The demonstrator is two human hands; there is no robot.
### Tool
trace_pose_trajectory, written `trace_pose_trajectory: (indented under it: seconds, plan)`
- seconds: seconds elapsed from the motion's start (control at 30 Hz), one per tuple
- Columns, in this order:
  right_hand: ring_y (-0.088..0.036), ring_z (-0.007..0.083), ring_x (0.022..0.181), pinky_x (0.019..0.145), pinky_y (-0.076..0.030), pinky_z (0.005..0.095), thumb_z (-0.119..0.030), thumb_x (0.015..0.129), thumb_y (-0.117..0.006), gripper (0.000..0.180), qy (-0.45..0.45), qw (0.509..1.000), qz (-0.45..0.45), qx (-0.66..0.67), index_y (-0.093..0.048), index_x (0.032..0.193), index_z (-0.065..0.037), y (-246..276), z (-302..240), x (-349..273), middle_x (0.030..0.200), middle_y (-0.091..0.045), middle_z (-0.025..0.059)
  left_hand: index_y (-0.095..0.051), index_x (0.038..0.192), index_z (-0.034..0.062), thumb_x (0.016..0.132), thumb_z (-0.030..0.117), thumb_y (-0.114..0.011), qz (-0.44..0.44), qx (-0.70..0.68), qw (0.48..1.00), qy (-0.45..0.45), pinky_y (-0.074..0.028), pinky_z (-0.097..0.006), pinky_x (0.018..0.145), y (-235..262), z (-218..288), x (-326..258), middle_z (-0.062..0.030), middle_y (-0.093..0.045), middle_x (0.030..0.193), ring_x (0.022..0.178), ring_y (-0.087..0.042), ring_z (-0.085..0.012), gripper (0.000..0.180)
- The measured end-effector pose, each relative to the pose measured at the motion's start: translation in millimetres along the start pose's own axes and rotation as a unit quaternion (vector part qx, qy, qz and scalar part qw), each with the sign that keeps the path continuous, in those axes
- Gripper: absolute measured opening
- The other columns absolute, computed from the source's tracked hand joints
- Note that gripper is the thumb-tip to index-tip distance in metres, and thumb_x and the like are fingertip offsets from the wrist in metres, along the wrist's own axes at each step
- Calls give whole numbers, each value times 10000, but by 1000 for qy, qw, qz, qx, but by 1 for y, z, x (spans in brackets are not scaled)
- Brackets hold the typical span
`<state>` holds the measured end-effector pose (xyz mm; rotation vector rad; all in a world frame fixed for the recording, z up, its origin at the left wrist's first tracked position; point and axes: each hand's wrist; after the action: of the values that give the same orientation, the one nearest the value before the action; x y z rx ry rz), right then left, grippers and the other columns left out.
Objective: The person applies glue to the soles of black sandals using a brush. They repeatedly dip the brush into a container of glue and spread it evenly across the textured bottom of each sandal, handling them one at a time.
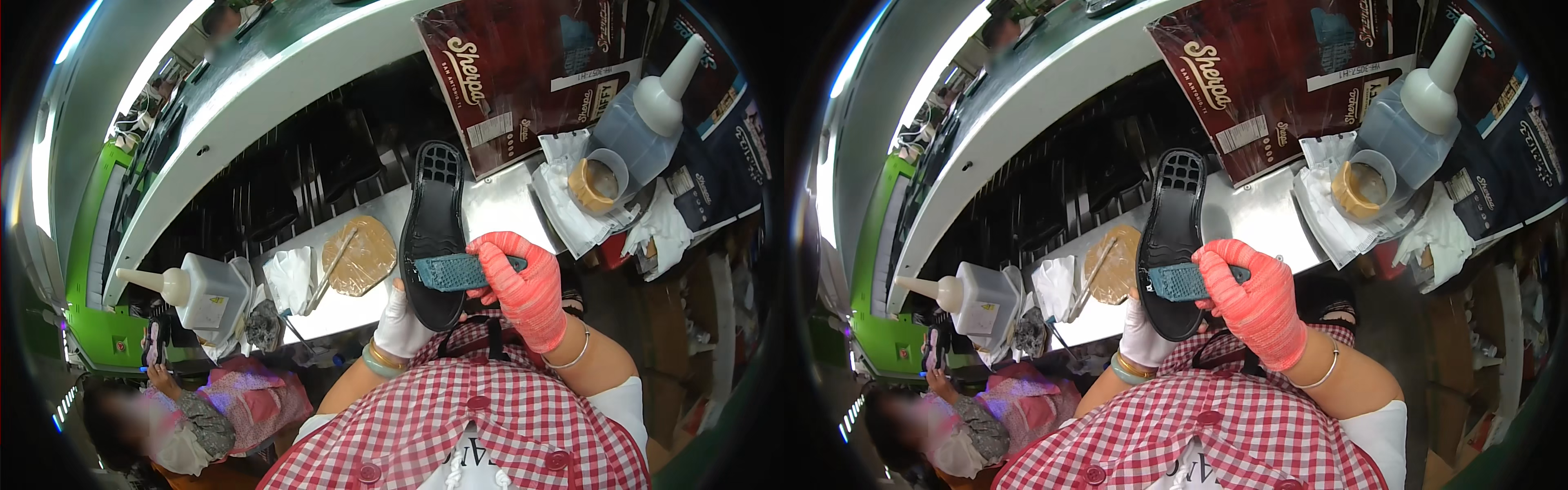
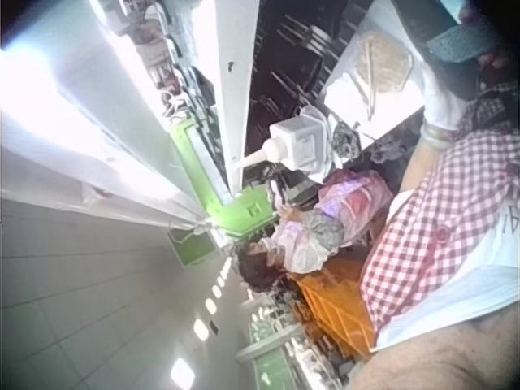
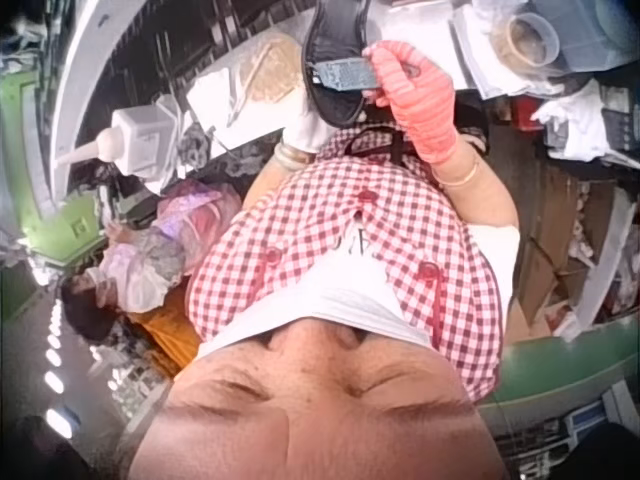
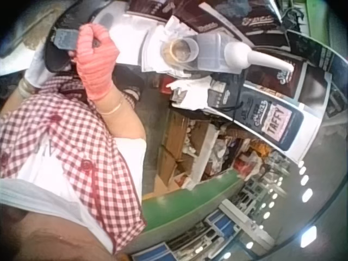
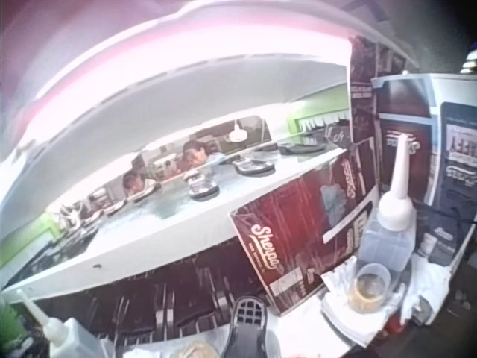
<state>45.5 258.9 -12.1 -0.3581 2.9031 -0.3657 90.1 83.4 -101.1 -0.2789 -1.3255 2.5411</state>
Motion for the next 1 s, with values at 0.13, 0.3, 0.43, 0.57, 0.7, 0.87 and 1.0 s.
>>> trace_pose_trajectory:
  seconds: [0.13, 0.3, 0.43, 0.57, 0.7, 0.87, 1.0]
  plan:
    - [-617, 98, 612, 541, -496, 202, -132, 899, -559, 175, -19, 999, -28, -15, -635, 958, 15, -3, 4, -6, 771, -639, 65, -356, 1358, 88, 871, 579, -451, 43, -16, 999, -29, -382, -392, 1003, 2, -3, 3, -113, -468, 1296, 1158, -489, -238, 698]
    - [-619, 106, 633, 568, -510, 216, -117, 895, -559, 176, -12, 995, -70, -72, -630, 967, 27, -5, 8, -8, 795, -642, 75, -401, 1325, 85, 888, 612, -364, 65, -22, 997, -20, -454, -364, 906, 6, 1, 1, -104, -509, 1246, 1098, -525, -225, 685]
    - [-623, 110, 658, 594, -519, 226, -115, 890, -562, 184, -21, 986, -114, -118, -628, 982, 30, -7, 10, -3, 830, -651, 89, -381, 1343, 75, 918, 603, -277, 132, -42, 990, -12, -445, -379, 933, 1, 4, -2, -116, -493, 1279, 1133, -515, -237, 686]
    - [-638, 126, 672, 612, -523, 241, -128, 884, -567, 199, 41, 958, -194, -207, -625, 993, 29, -9, 10, 10, 853, -663, 120, -376, 1346, 62, 953, 532, -262, 95, -49, 994, 11, -318, -445, 1066, 18, 8, -6, -148, -442, 1340, 1237, -435, -275, 623]
    - [-642, 131, 672, 620, -518, 245, -138, 887, -568, 205, 40, 935, -266, -231, -624, 990, 29, -19, 7, 24, 840, -662, 121, -427, 1303, 66, 944, 562, -220, 73, -32, 993, 86, -506, -368, 745, 36, 18, -11, -161, -552, 1188, 984, -591, -295, 646]
    - [-610, 116, 634, 599, -500, 237, -169, 897, -563, 225, -36, 914, -308, -260, -624, 1005, 18, -34, -3, 42, 796, -643, 98, -487, 1223, 75, 912, 622, -227, 107, 7, 980, 167, -422, -246, 379, 37, 31, -7, -160, -649, 917, 600, -635, -279, 681]
    - [-568, 97, 588, 579, -478, 224, -198, 899, -568, 241, -113, 900, -309, -287, -626, 1017, 5, -46, -2, 59, 771, -625, 66, -513, 1191, 79, 915, 607, -228, 122, 30, 968, 219, -403, -233, 342, 58, 40, -4, -148, -657, 904, 579, -640, -271, 660]
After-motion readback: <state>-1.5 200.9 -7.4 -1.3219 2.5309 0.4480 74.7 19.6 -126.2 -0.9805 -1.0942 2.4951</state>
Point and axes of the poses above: each hand's wrist, its own x-axis towards the middle knuckle, its own y-axis out of the back of the hand, z = x × y
